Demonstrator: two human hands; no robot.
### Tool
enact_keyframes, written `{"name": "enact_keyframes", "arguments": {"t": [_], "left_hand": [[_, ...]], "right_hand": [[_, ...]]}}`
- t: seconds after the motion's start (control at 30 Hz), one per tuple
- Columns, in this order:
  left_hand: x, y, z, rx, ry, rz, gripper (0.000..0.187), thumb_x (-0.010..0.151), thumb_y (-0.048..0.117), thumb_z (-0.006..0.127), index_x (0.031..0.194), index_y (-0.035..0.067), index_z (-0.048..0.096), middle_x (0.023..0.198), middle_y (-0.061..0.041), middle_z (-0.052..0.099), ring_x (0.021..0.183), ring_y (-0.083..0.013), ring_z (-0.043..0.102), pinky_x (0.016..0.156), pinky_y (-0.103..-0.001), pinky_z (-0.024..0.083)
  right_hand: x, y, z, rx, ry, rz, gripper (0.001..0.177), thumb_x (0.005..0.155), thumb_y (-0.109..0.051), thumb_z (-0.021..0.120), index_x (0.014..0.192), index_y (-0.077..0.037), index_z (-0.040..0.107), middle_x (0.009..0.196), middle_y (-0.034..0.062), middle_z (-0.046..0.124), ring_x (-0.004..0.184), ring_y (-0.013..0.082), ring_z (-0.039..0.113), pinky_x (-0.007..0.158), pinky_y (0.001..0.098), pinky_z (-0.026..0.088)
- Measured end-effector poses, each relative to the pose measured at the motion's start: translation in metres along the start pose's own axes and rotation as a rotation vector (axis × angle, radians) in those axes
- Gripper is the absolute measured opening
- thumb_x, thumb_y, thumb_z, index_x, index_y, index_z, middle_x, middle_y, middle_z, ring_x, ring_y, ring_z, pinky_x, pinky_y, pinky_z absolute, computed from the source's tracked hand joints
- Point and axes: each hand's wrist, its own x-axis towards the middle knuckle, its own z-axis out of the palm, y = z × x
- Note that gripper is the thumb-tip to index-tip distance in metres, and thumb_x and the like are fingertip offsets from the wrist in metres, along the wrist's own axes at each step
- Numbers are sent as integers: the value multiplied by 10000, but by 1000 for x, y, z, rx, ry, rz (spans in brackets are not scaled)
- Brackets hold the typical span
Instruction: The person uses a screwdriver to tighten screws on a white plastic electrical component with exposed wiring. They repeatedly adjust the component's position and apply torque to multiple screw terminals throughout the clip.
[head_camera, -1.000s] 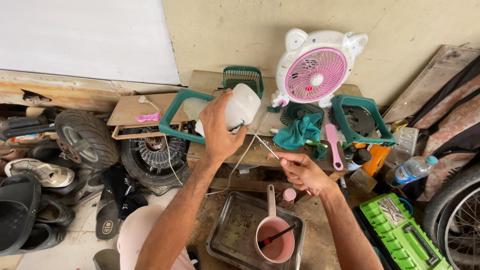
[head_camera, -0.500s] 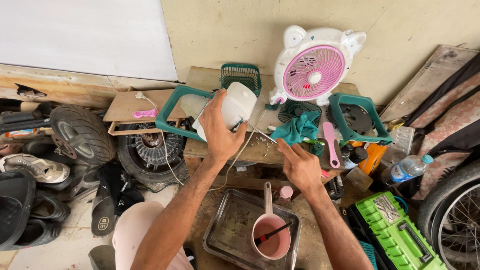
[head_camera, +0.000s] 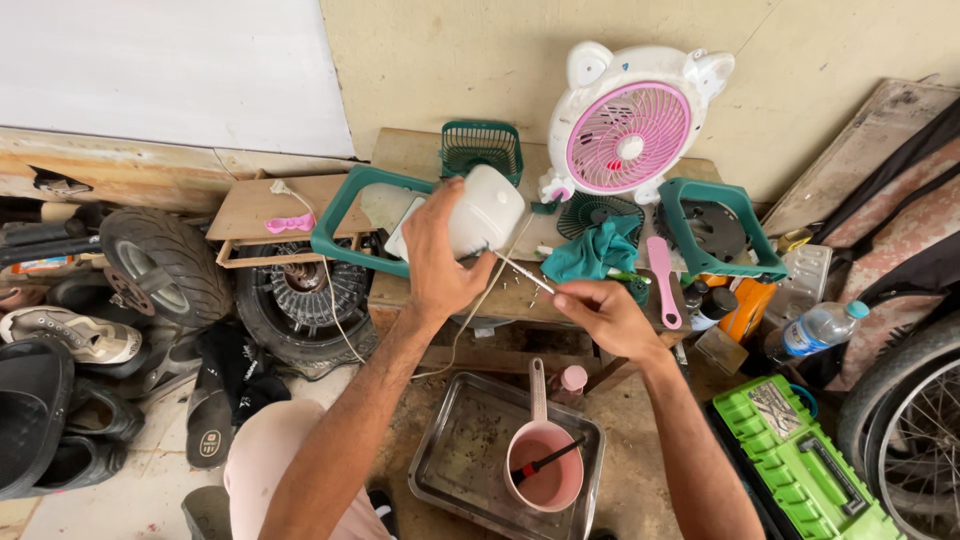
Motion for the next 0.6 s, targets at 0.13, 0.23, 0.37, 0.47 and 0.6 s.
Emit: {"name": "enact_keyframes", "arguments": {"t": [0.13, 0.23, 0.37, 0.47, 0.6], "left_hand": [[10, 3, -2, 81, 123, 22, 881, 795, 146, 867, 1529, 29, 392, 1533, -184, 495, 1423, -359, 481, 1185, -507, 329], [15, 6, -8, 123, 160, 27, 899, 800, 154, 875, 1537, 34, 375, 1531, -179, 495, 1429, -373, 476, 1180, -513, 324], [11, 8, -8, 107, 85, -1, 913, 788, 180, 876, 1537, 30, 375, 1526, -190, 497, 1401, -373, 482, 1156, -513, 328], [11, 9, -1, 102, 32, 5, 926, 784, 202, 877, 1539, 28, 369, 1519, -193, 498, 1391, -373, 486, 1149, -521, 325], [8, 9, 4, 105, -33, -15, 933, 796, 216, 870, 1553, 30, 359, 1507, -192, 506, 1380, -365, 497, 1153, -527, 340]], "right_hand": [[9, 18, 7, 1, 184, -117, 207, 1034, -215, 640, 1096, -42, 735, 721, -44, 544, 639, 41, 415, 554, 236, 353], [17, 36, 10, 267, 277, -154, 186, 1080, -197, 599, 1106, -33, 684, 788, -24, 530, 694, 58, 435, 597, 235, 382], [29, 64, 11, 506, 383, -239, 173, 1126, -185, 531, 1158, -45, 626, 831, -6, 561, 747, 77, 514, 663, 239, 461], [35, 86, 12, 509, 400, -300, 165, 1144, -179, 532, 1193, -44, 615, 868, 0, 570, 785, 85, 527, 723, 249, 484], [37, 111, 21, 435, 424, -146, 155, 1069, -168, 592, 1159, -43, 600, 860, -2, 596, 723, 66, 519, 592, 241, 454]]}}
